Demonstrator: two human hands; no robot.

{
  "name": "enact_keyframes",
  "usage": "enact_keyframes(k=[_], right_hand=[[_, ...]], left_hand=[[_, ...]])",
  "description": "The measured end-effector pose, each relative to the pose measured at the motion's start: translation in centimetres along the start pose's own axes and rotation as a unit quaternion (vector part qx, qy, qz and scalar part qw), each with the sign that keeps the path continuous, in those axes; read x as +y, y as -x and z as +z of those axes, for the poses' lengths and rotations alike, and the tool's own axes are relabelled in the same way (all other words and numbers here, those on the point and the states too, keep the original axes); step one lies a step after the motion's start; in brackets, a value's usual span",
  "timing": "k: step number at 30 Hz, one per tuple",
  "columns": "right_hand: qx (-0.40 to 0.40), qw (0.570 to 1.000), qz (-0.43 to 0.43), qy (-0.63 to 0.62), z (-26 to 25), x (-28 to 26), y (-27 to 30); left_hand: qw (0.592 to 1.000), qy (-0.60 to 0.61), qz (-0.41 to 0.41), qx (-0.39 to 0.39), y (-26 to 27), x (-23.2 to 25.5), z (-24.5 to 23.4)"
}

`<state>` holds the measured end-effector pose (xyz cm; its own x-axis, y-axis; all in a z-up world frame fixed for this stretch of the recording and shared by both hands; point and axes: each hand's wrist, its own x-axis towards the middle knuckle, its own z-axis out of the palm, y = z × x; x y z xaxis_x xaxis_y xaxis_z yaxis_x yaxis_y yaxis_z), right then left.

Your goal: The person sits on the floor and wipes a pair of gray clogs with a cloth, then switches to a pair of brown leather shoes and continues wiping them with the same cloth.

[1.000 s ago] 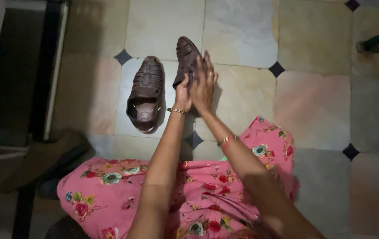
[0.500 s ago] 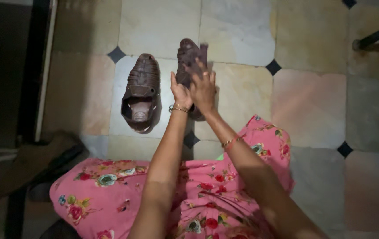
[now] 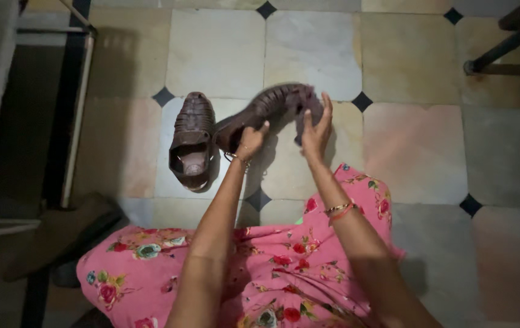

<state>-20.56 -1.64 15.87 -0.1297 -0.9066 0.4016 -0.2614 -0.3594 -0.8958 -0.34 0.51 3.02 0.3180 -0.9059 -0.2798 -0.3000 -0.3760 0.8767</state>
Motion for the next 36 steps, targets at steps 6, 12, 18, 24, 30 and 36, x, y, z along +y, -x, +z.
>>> enact_keyframes(k=[6, 12, 18, 24, 30, 36], right_hand=[[-0.217, 0.962, -0.144, 0.085, -0.6, -3.8, -5.2], [-0.356, 0.911, -0.159, 0.132, 0.9, -3.0, -3.2], [-0.422, 0.882, -0.147, 0.149, 4.0, -2.4, -0.8], [-0.466, 0.839, -0.256, 0.116, 14.3, -1.8, 4.4], [-0.475, 0.781, -0.356, 0.193, 15.7, -3.2, 3.0], [-0.446, 0.845, -0.184, 0.231, 7.5, -5.3, -1.3]], left_hand=[[0.992, 0.12, -0.038, -0.007, 2.4, 0.3, -0.9], [0.981, 0.068, -0.172, -0.06, 2.7, -1.9, 0.8], [0.992, 0.117, 0.047, -0.023, -0.4, -8.2, 3.4], [0.979, 0.024, 0.204, 0.001, -1.1, -9.8, 4.1], [0.951, -0.05, 0.261, -0.159, -0.9, -10.1, 2.1], [0.958, 0.161, 0.034, -0.236, -1.7, -5.6, -2.7]])
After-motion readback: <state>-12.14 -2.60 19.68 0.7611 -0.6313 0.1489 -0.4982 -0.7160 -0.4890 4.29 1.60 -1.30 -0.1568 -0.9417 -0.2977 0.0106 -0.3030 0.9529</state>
